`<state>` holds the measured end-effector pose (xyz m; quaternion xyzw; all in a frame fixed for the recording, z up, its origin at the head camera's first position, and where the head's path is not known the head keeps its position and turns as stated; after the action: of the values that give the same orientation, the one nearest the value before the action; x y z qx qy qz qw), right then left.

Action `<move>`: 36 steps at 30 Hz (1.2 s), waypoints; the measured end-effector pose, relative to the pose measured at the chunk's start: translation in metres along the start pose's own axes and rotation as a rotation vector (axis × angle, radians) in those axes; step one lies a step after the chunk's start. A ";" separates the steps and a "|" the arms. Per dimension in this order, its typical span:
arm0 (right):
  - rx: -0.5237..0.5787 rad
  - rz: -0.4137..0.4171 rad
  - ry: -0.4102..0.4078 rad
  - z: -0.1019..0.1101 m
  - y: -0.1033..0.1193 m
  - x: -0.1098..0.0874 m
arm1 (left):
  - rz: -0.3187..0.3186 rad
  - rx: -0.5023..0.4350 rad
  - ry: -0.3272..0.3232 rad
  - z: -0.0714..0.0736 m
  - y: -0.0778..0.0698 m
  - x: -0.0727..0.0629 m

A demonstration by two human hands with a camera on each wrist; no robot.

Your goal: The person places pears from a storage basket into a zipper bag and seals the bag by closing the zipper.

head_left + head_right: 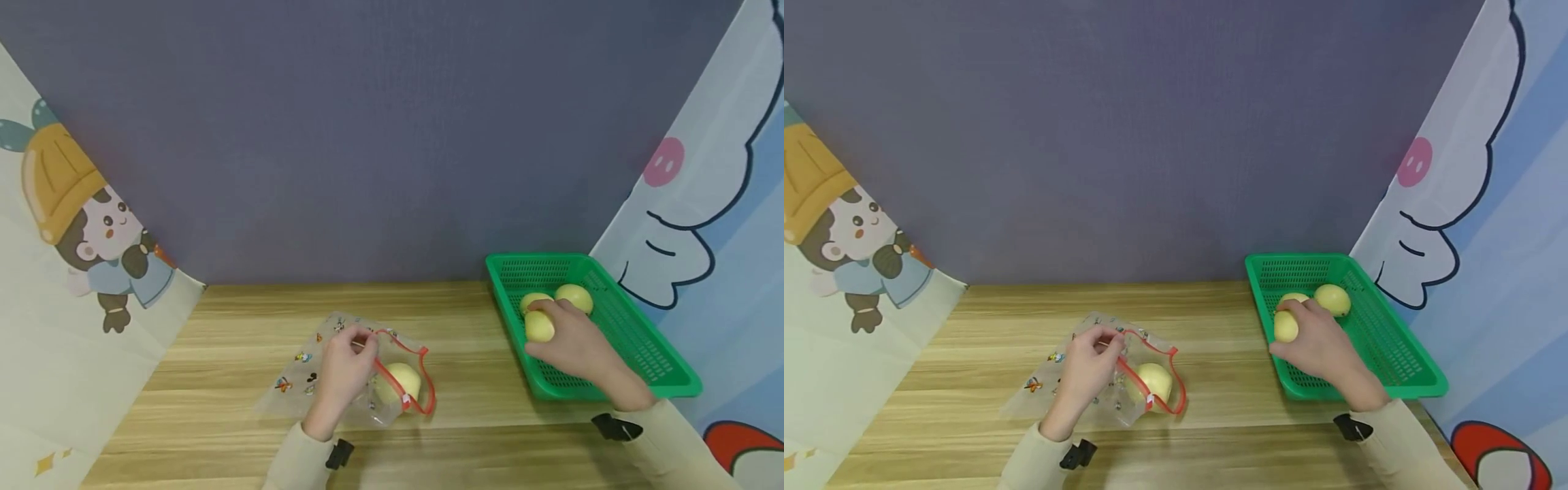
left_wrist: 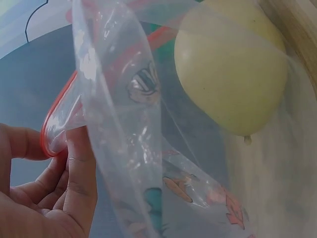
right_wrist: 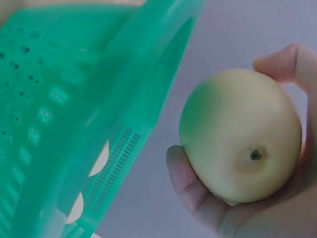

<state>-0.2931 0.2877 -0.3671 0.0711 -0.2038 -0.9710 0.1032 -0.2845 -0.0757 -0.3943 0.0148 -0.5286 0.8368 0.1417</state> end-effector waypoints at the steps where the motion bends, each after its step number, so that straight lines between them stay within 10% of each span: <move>1: 0.002 0.003 0.000 -0.001 0.001 0.001 | 0.000 -0.003 0.001 0.000 0.000 0.000; 36: 0.130 0.157 -0.003 -0.033 0.056 -0.011 | 0.021 -0.013 -0.010 0.001 0.005 0.000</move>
<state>-0.2672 0.2277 -0.3726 0.0599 -0.2715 -0.9447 0.1737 -0.2861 -0.0782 -0.3982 0.0127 -0.5348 0.8348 0.1304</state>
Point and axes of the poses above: each hand's wrist, its own x-axis towards the middle knuckle, its own z-axis out of the back of the hand, y = z × x, the point moved 10 cm from there along x, towards the middle knuckle, and after that the axes turned 15 degrees about y, right-handed, at the moved point
